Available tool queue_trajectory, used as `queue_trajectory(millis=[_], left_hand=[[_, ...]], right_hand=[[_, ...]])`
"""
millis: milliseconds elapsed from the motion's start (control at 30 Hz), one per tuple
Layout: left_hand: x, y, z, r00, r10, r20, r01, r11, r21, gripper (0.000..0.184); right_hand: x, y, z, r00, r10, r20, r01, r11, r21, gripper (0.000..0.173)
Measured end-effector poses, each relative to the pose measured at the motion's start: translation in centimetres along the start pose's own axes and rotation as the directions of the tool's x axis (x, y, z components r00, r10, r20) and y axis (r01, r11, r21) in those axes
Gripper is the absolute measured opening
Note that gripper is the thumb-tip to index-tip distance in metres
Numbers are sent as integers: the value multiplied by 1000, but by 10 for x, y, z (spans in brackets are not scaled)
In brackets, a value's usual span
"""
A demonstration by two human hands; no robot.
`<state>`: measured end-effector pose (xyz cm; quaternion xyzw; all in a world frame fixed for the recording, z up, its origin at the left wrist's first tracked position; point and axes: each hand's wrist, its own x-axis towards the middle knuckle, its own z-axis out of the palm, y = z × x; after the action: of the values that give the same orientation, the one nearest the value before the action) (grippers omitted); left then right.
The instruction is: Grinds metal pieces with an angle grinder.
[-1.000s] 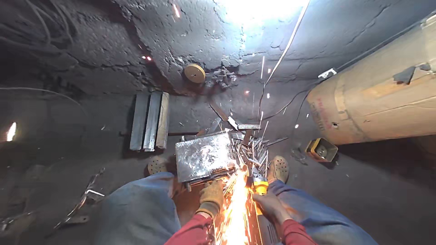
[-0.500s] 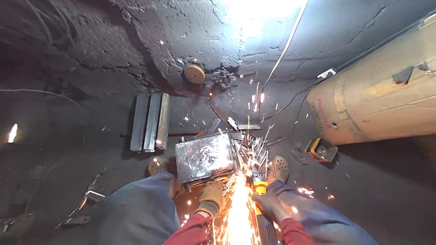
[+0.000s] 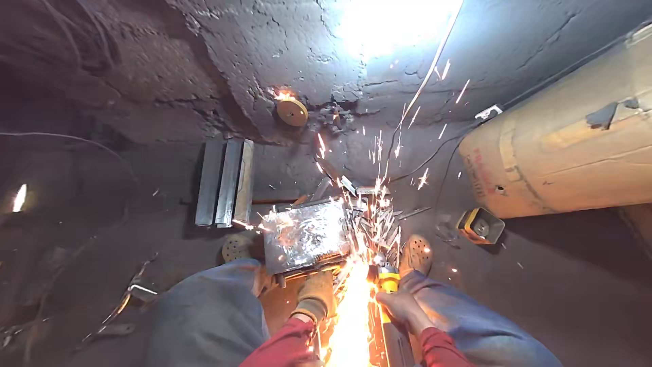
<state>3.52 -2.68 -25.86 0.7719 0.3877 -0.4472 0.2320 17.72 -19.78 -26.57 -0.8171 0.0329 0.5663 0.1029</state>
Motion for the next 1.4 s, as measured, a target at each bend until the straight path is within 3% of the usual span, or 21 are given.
queue_trajectory(millis=[133, 433, 767, 967, 1033, 1100, 1233, 1400], left_hand=[[-1, 0, -2, 1000, 10, 5, -10, 1000, -12, 60], [2, -3, -1, 1000, 14, 2, -14, 1000, -12, 66], [1, -1, -3, 1000, 8, 25, -9, 1000, 11, 65], [1, -2, -4, 999, 13, 33, -13, 1000, -5, 66], [1, -2, -6, 998, 23, 52, -21, 999, -40, 61], [0, -3, -4, 999, 27, 47, -24, 998, -61, 67], [2, 0, -8, 999, 27, 46, -24, 998, -58, 69], [-2, 1, -10, 1000, 11, 17, -10, 999, -32, 67]], right_hand=[[0, 1, 0, 1000, 7, 0, -7, 1000, -18, 73], [0, 1, 0, 1000, -11, -12, 11, 999, -52, 85], [-2, -3, -1, 1000, 1, -15, -1, 999, -51, 72], [-2, -2, -1, 999, -28, -16, 27, 998, -55, 74], [-5, -4, 0, 1000, -19, -19, 18, 997, -79, 75], [-7, -2, 2, 1000, -7, 14, 9, 995, -97, 87], [1, 8, 11, 997, 3, 80, 5, 995, -100, 66], [13, 13, 4, 1000, 18, 7, -18, 1000, -25, 66]])
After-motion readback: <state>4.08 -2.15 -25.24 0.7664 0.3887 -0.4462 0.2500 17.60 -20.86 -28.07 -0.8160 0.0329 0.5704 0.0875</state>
